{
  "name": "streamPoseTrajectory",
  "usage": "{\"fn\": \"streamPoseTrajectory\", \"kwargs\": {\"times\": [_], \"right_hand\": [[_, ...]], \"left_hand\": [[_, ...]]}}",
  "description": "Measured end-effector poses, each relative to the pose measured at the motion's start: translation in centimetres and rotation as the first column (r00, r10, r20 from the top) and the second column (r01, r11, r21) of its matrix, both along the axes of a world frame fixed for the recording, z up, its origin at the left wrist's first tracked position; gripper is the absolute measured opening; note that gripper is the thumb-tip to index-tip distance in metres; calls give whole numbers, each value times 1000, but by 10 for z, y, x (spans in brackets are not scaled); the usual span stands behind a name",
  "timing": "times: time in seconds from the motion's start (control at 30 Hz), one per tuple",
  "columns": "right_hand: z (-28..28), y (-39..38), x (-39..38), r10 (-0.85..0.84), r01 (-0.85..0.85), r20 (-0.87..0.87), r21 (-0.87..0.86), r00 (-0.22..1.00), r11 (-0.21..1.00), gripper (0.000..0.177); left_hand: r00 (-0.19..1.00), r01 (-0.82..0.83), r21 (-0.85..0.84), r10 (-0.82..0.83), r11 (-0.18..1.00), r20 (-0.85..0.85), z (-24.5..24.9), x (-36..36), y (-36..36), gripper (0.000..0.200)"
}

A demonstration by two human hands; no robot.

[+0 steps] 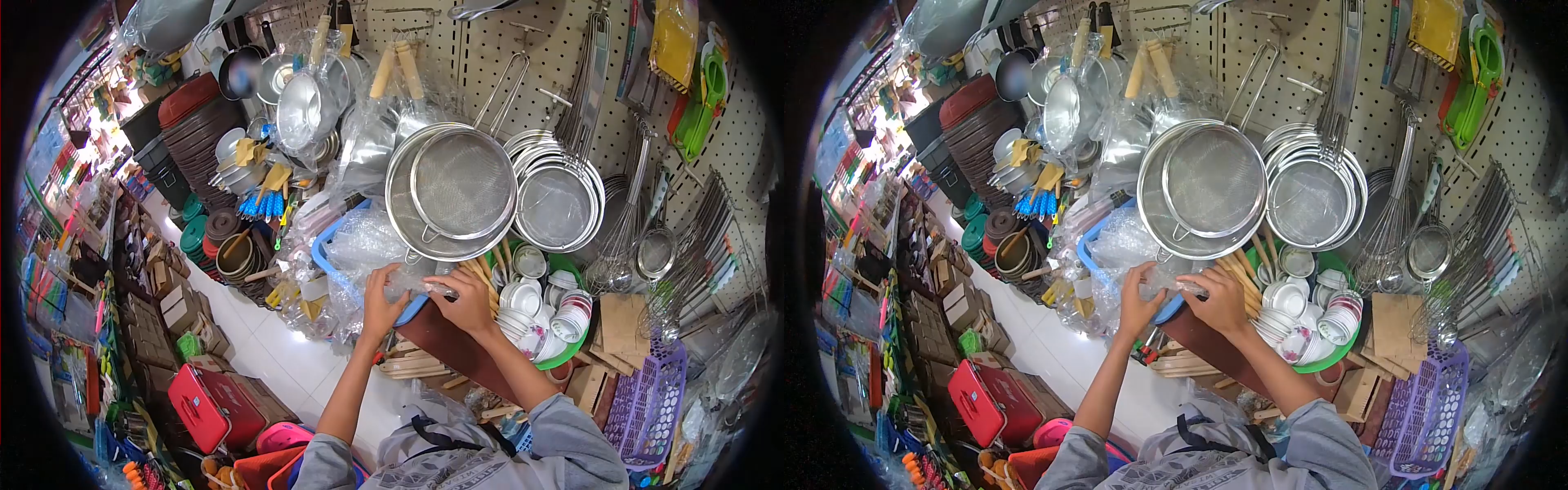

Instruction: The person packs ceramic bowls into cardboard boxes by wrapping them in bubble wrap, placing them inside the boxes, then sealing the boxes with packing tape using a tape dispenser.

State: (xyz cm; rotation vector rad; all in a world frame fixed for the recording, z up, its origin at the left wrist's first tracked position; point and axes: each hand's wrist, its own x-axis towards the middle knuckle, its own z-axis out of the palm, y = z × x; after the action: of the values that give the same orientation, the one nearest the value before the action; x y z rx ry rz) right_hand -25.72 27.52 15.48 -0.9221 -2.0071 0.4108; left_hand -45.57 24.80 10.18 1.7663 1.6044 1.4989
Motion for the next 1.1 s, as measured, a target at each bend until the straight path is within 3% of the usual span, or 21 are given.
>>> {"fn": "streamPoseTrajectory", "kwargs": {"times": [0.17,0.23,0.33,0.43,0.63,0.73,0.83,0.97,1.07,1.1], "right_hand": [[9,-1,3,-66,62,16,187,998,980,13],[14,-2,4,-109,94,28,334,994,938,13],[3,-2,4,-74,78,-76,57,994,995,13],[7,-4,9,-95,71,-95,-228,991,971,22],[-24,20,27,-67,-201,-356,-662,932,722,38],[-25,18,26,-166,-350,-526,-737,834,578,47],[-8,6,32,-291,-353,-492,-836,820,420,53],[-26,3,50,-295,-440,-573,-798,764,412,50],[-32,-7,64,-316,-457,-600,-783,735,422,47],[-28,-14,69,-331,-452,-589,-794,738,406,47]], "left_hand": [[980,-85,87,100,993,-175,4,-6,-3,52],[983,-123,40,127,992,-129,11,-5,-5,57],[980,-139,56,145,989,-140,17,-7,-7,62],[968,-148,128,170,981,-184,21,-6,-9,68],[963,-138,124,162,983,-216,23,-6,-15,75],[935,-185,115,211,976,-286,28,-3,-18,73],[878,-235,176,287,956,-383,31,1,-27,65],[745,-351,264,438,899,-502,43,17,-47,43],[860,-214,321,334,922,-386,38,22,-55,17],[896,-190,255,274,948,-349,32,26,-61,18]]}}
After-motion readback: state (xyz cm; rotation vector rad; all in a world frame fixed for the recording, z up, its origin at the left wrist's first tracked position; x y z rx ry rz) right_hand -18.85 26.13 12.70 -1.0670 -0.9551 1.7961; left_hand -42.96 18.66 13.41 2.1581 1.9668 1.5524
